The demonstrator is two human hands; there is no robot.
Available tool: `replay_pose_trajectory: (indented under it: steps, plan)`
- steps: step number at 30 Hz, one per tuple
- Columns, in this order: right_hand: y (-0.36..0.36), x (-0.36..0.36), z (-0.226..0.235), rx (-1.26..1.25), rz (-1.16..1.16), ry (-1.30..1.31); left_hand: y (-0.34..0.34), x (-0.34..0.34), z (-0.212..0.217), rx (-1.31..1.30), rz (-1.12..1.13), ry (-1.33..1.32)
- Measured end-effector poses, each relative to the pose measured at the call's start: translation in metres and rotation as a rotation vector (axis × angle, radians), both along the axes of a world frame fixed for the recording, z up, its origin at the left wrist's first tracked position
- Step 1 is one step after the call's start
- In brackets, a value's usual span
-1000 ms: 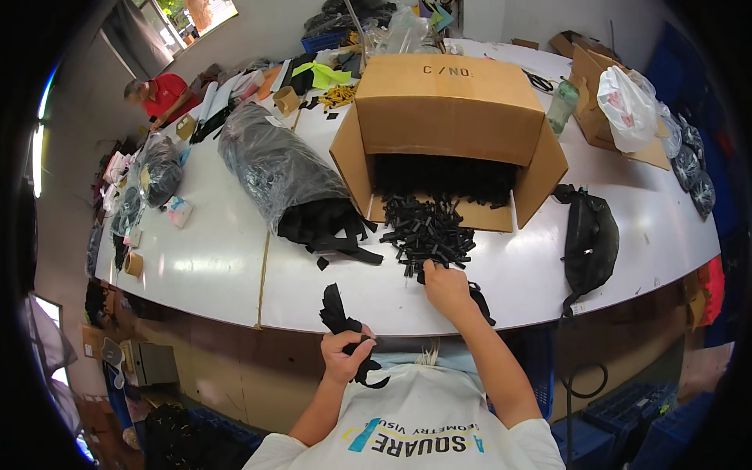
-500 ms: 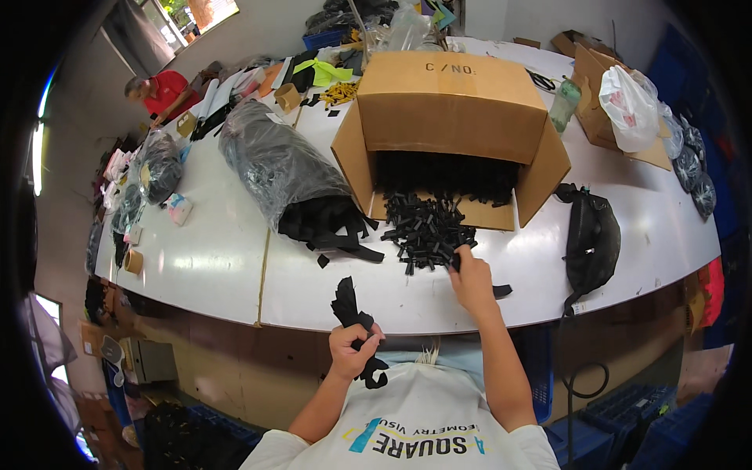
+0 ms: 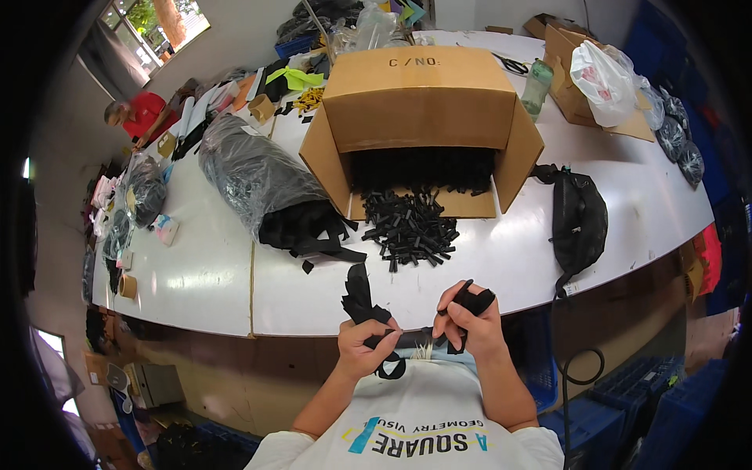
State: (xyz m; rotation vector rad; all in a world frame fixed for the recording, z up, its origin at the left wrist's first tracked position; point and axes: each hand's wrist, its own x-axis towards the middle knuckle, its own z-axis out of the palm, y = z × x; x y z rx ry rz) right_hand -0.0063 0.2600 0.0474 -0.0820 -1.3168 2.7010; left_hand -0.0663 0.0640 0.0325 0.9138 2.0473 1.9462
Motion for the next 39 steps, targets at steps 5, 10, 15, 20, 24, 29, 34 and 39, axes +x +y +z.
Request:
replay_pose_trajectory:
  steps: [5, 10, 15, 20, 24, 29, 34, 39]
  plan:
    - [-0.004, 0.004, -0.002, 0.114, -0.009, 0.080, 0.008, 0.001, 0.014, 0.032, 0.011, 0.083]
    - [-0.007, 0.009, 0.008, 0.099, 0.034, 0.041, 0.007, 0.002, 0.018, 0.033, 0.032, 0.100]
    - [-0.013, 0.009, 0.009, 0.288, -0.015, 0.052, 0.003, 0.003, 0.012, 0.020, 0.055, 0.106]
    - [-0.010, 0.017, 0.000, 0.306, 0.000, 0.032, -0.004, 0.005, -0.002, 0.000, 0.118, 0.064]
    - [-0.014, 0.019, -0.002, 0.258, -0.010, -0.069, -0.012, 0.005, -0.003, -0.060, 0.133, 0.003]
    - [-0.011, 0.024, -0.015, 0.172, 0.015, -0.101, -0.020, 0.007, -0.013, -0.055, 0.153, -0.036]
    - [-0.011, 0.028, -0.021, 0.151, 0.044, -0.103, -0.021, 0.006, -0.010, -0.080, 0.125, -0.015]
    - [-0.013, 0.022, -0.018, 0.349, 0.062, 0.002, -0.024, 0.008, -0.009, -0.048, 0.035, 0.008]
